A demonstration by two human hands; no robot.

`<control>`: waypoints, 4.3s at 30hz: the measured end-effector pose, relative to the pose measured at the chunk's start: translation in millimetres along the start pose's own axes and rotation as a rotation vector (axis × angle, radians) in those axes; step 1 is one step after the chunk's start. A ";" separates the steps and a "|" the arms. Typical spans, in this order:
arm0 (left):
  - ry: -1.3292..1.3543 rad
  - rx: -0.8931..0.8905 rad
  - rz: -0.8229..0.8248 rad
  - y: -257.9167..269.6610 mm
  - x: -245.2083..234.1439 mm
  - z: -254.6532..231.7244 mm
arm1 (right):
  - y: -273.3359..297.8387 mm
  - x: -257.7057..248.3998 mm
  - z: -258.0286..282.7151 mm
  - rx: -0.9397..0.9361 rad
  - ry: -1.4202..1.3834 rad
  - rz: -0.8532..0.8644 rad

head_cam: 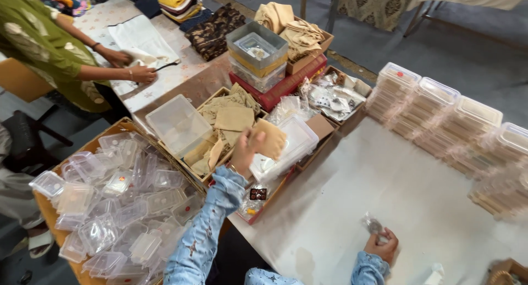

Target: Sorting small jewelry items into plastic bags and placing them into cloth pouches at a workshop table.

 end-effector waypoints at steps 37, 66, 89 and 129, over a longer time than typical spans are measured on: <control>0.149 -0.537 0.553 256.3 206.8 312.7 | 18.7 -8.3 -130.6 0.601 -0.699 0.573; -0.264 -0.339 0.648 244.7 219.8 255.7 | 51.4 -32.0 -26.5 0.135 -0.385 0.272; -0.908 0.477 1.238 256.2 271.6 280.2 | 186.6 -76.4 148.2 -0.763 0.351 0.827; -1.137 0.556 1.025 290.5 286.1 292.3 | 148.0 -81.3 101.4 -0.793 0.198 0.471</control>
Point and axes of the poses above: each hand's wrist, its own y-axis away from the middle knuckle, its own x-axis out of the palm, z = x × y, the point moved 2 cm from there along -y, towards the middle knuckle, and after that the axes turned 12 degrees about x, right-handed, at the moved point
